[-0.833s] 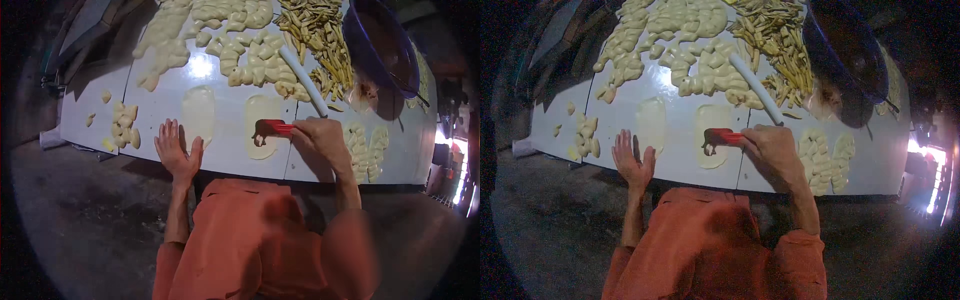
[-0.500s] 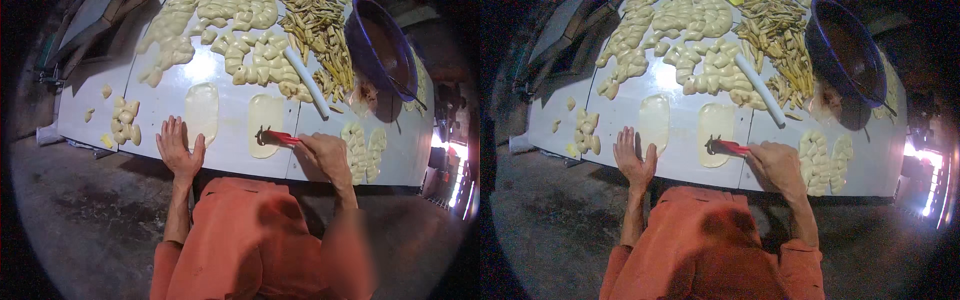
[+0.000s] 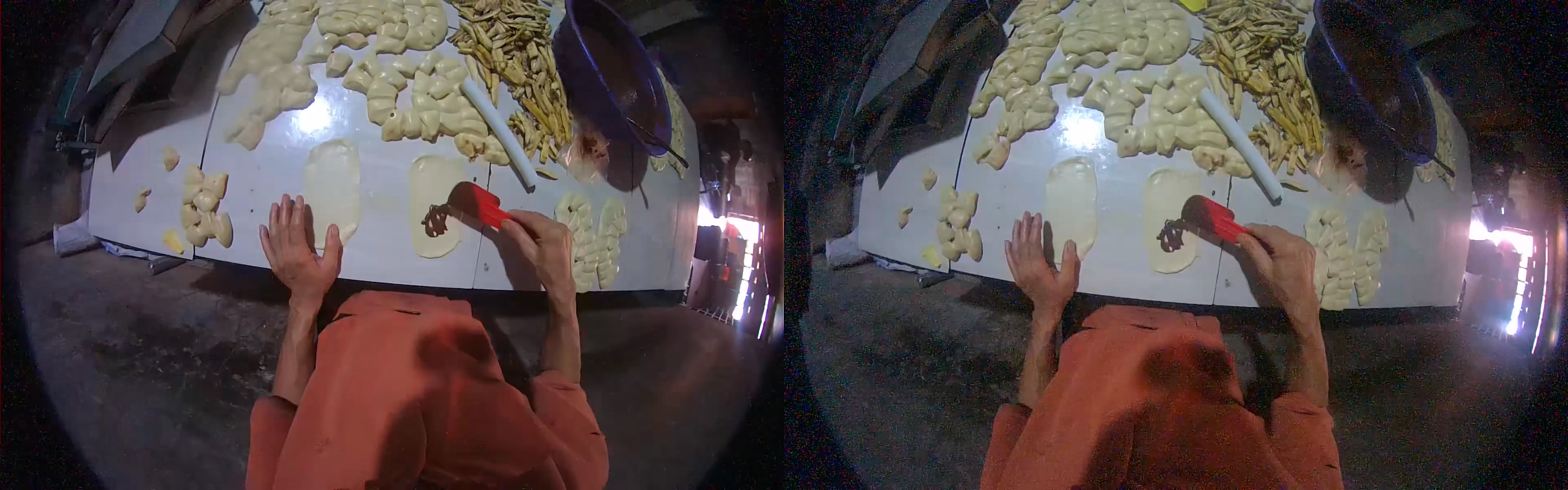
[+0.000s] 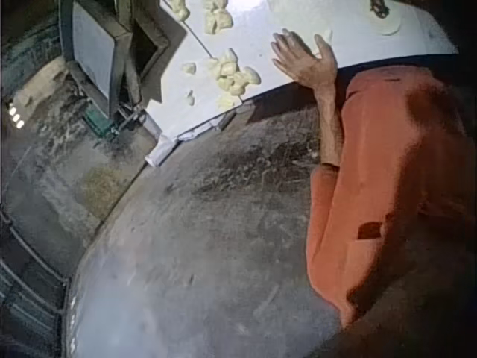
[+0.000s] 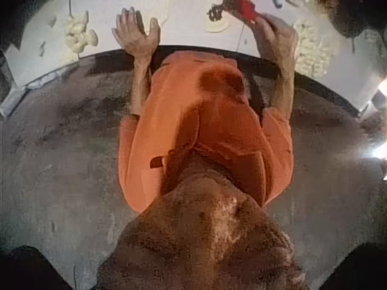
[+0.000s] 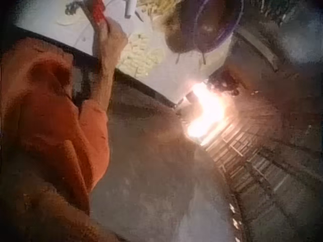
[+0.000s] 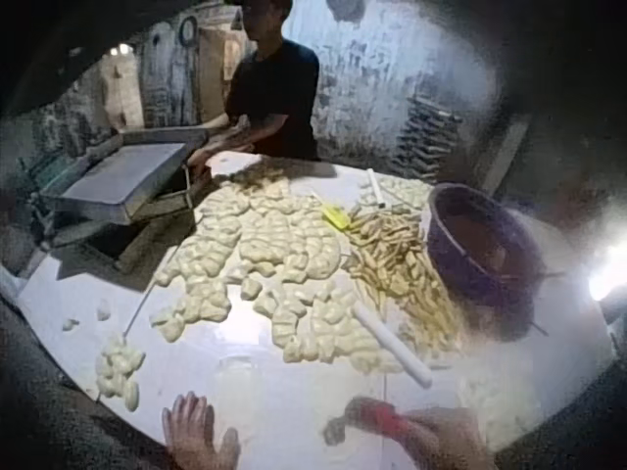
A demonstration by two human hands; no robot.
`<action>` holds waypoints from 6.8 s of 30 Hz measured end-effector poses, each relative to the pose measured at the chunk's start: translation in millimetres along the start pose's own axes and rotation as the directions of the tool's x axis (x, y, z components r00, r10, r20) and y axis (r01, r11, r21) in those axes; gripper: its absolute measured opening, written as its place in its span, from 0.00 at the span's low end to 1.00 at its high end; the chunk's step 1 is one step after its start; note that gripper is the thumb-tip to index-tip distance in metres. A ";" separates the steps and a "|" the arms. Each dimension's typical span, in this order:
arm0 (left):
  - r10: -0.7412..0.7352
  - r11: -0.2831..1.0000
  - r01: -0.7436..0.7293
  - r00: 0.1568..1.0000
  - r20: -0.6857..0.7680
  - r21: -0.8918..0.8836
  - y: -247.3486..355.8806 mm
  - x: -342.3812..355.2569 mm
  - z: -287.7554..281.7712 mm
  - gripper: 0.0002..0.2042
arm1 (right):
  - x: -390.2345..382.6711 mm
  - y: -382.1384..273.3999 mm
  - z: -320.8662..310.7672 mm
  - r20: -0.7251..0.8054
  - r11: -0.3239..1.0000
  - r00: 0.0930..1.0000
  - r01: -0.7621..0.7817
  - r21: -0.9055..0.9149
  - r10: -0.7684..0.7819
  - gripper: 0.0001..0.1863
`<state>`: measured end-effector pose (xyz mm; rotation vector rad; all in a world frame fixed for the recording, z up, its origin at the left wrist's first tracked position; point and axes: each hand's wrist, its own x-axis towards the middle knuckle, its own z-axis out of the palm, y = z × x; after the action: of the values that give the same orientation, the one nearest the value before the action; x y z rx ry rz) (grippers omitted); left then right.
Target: The person flattens portions of dough with a rolling pin, applies a dark filling using a spatula, and rolls the dough into cylinders. They then place the rolled dough onto a large metal tray.
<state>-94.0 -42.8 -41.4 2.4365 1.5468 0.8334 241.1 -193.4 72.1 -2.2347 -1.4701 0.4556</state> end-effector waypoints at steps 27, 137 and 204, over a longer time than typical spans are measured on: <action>0.184 0.981 -0.192 0.840 0.511 -0.039 -15.0 -9.6 -33.0 0.42 | 17.2 -134.9 82.9 0.213 0.992 0.973 -0.107 0.073 0.090 0.15; 0.051 0.965 -0.128 0.948 0.315 0.230 -9.0 -66.1 2.8 0.37 | 100.3 131.1 -124.7 -0.682 0.798 0.731 -0.389 -0.461 -0.038 0.22; 0.369 0.923 -0.334 0.909 0.192 -0.190 54.3 -20.2 -11.8 0.19 | 19.8 -13.1 80.8 0.057 0.935 0.949 0.295 0.197 -0.311 0.08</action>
<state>-63.4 -87.5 -17.7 2.6240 0.9417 0.6660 198.9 -156.9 8.9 -1.8232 -1.7066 0.5697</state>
